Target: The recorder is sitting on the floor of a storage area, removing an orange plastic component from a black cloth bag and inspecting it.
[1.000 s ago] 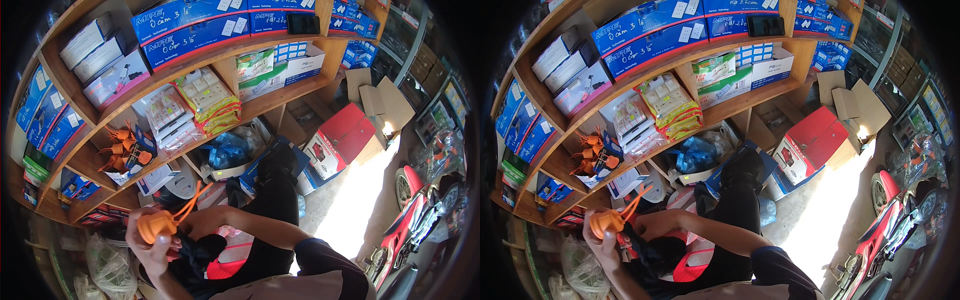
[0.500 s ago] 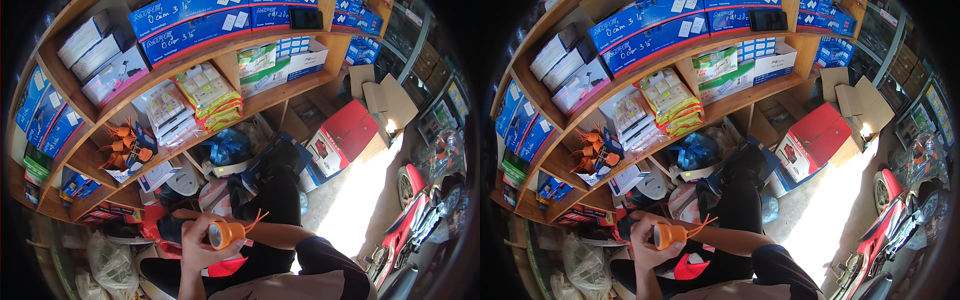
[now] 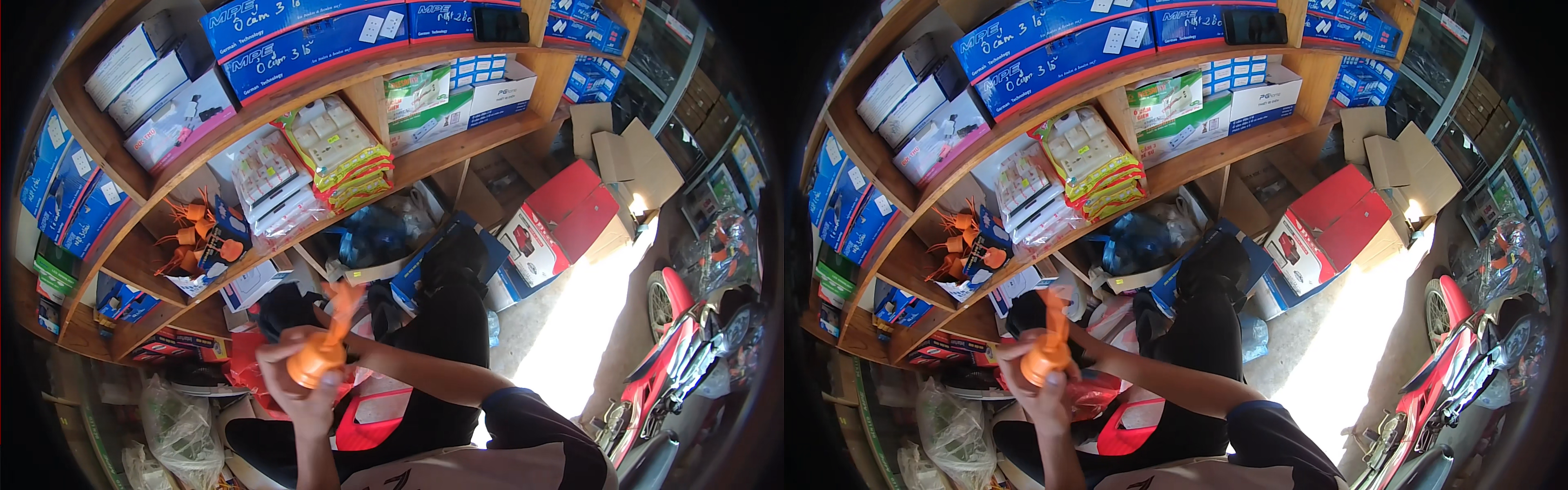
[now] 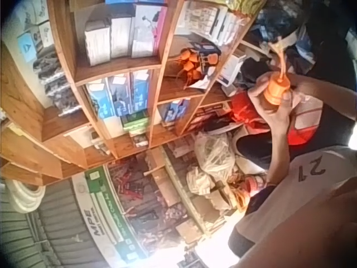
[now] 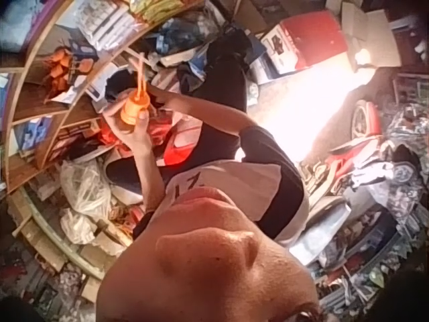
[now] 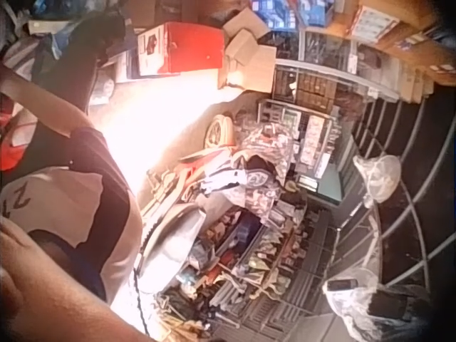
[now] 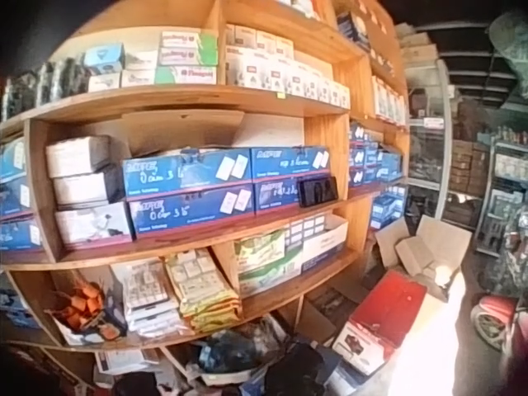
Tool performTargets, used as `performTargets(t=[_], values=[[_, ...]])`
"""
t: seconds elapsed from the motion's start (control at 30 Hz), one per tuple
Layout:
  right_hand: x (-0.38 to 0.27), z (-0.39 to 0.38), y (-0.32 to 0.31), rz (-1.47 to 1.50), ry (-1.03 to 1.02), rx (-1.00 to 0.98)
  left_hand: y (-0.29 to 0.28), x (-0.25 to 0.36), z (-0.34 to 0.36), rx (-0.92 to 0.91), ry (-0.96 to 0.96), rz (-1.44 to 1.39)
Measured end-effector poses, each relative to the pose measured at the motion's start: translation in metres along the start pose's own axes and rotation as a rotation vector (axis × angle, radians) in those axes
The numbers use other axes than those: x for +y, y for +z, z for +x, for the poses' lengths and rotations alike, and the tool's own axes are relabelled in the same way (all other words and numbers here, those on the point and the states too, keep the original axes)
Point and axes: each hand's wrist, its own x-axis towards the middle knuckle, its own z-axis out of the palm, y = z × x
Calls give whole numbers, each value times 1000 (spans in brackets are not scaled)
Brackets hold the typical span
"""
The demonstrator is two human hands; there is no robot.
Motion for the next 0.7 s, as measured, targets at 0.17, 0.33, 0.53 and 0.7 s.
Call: performTargets(t=[0.17,0.33,0.53,0.7], values=[[-29,26,-22,-393,20,-43,-37,14,18,288,-62,-84],[-31,30,-33,-422,-167,-27,-43,15,14,239,-181,-106],[-4,20,-21,280,-91,113,-37,10,10,52,-132,-484],[-3,22,-20,-207,-102,-117,-40,15,10,101,-228,-347]])
